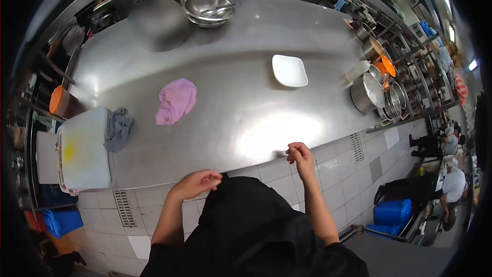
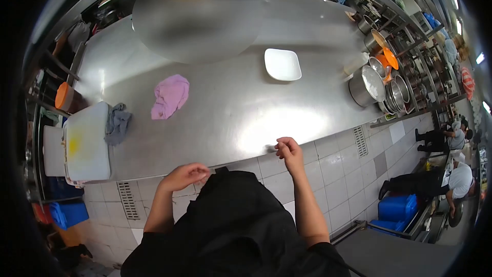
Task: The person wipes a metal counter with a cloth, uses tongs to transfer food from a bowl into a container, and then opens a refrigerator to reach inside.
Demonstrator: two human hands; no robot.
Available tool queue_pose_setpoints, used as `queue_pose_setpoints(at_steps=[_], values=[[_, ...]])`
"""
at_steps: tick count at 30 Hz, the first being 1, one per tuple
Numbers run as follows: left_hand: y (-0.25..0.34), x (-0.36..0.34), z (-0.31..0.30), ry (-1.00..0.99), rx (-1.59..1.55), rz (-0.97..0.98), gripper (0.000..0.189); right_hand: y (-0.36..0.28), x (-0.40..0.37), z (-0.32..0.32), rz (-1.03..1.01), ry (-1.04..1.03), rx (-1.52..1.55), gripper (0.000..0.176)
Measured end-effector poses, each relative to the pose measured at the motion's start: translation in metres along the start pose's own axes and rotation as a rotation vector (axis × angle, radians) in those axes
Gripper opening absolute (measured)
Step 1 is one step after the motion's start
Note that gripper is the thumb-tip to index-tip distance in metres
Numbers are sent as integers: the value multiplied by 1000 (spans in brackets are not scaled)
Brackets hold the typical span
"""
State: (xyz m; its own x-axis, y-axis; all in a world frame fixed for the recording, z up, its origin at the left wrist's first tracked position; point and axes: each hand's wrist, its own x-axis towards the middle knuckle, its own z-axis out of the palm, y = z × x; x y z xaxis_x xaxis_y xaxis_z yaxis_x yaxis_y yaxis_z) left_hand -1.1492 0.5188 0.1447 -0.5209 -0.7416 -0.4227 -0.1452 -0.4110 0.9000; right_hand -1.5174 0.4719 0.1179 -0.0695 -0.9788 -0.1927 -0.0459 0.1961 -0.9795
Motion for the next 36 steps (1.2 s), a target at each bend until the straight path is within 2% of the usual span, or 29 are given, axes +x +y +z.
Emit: queue_pose_setpoints(at_steps=[2,5,6,8,9,11,12,14,18,21,28,30,32,34,36], values=[[20,20,-13,17,94,88,26,-6,15,-8,-23,12,0,17],[29,51,-22,265,29,100,21,-14,43,-22,-28,81,-30,17],[26,60,-25,261,31,105,21,-18,54,-27,-33,86,-29,17],[11,83,-31,592,227,259,19,-28,82,-39,-48,151,-50,19],[9,91,-32,594,235,268,19,-28,101,-50,-48,153,-65,22],[6,107,-29,994,589,472,19,-33,137,-65,-50,208,-126,28],[-1,117,-29,1005,590,474,19,-35,159,-73,-37,234,-161,31],[-18,130,-26,1165,571,480,19,-27,209,-93,-60,251,-232,38],[-13,134,-13,1229,723,403,18,-35,278,-87,24,185,-294,44],[-8,135,-17,1280,734,416,16,-35,300,-61,13,-1,-374,44],[-6,138,-11,1370,770,375,15,-24,263,15,-5,-301,-201,41],[-3,138,-12,1380,781,367,15,-27,240,24,133,-456,13,40],[-5,139,-12,1365,780,391,15,-38,216,24,220,-458,158,41],[-6,138,-12,1368,775,395,15,-35,204,16,125,-439,72,40],[-11,138,-14,1360,768,405,15,-7,198,7,11,-348,-25,31]])
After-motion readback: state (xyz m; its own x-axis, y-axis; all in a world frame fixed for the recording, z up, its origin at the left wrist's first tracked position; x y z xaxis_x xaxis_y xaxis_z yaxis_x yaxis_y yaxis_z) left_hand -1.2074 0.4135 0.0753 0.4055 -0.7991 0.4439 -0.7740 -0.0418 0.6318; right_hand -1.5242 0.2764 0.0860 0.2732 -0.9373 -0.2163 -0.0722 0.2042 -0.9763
